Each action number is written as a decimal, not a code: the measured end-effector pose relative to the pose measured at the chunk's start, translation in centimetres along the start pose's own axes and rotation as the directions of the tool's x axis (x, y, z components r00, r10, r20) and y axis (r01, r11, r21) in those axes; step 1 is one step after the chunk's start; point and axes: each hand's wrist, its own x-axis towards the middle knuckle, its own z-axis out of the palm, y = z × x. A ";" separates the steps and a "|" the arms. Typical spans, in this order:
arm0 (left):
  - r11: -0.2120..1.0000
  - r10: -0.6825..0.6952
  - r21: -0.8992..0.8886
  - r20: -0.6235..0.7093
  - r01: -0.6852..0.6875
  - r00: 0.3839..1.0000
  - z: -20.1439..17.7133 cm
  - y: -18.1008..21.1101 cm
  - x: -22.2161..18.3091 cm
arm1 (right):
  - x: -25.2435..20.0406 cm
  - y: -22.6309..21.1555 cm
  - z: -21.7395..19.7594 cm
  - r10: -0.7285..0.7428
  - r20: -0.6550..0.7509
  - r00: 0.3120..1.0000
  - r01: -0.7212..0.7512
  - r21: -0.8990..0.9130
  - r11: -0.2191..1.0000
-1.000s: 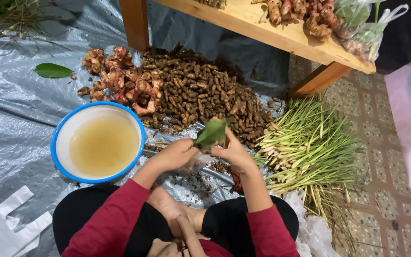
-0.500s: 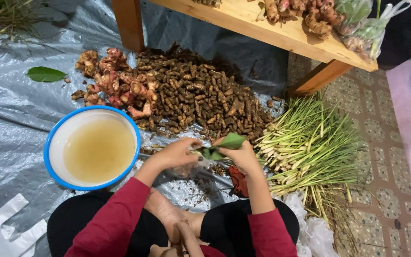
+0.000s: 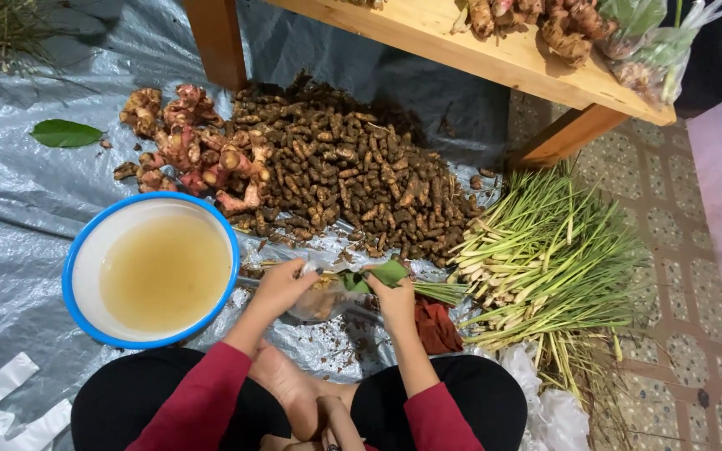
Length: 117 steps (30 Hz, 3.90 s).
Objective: The person sorts through piles of ginger and turmeric roots by hand, placing selected roots into plastic bags and arranging lemongrass stalks into bundles on a wooden table.
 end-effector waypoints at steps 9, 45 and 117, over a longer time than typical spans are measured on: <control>0.993 -0.061 -0.092 0.091 0.069 0.994 -2.1 3.6 -4.0 | -1.2 -0.3 4.8 0.054 -0.039 0.998 -0.057 -0.084 0.995; 0.993 0.107 0.059 -0.036 -0.105 0.994 1.7 3.6 -2.5 | 6.9 15.4 4.0 0.257 -0.160 0.953 -0.269 -0.064 0.961; 0.852 0.503 -0.005 -0.271 -0.524 0.821 1.3 2.3 -6.7 | -4.6 -6.1 5.3 -0.155 0.321 0.934 0.102 0.175 0.979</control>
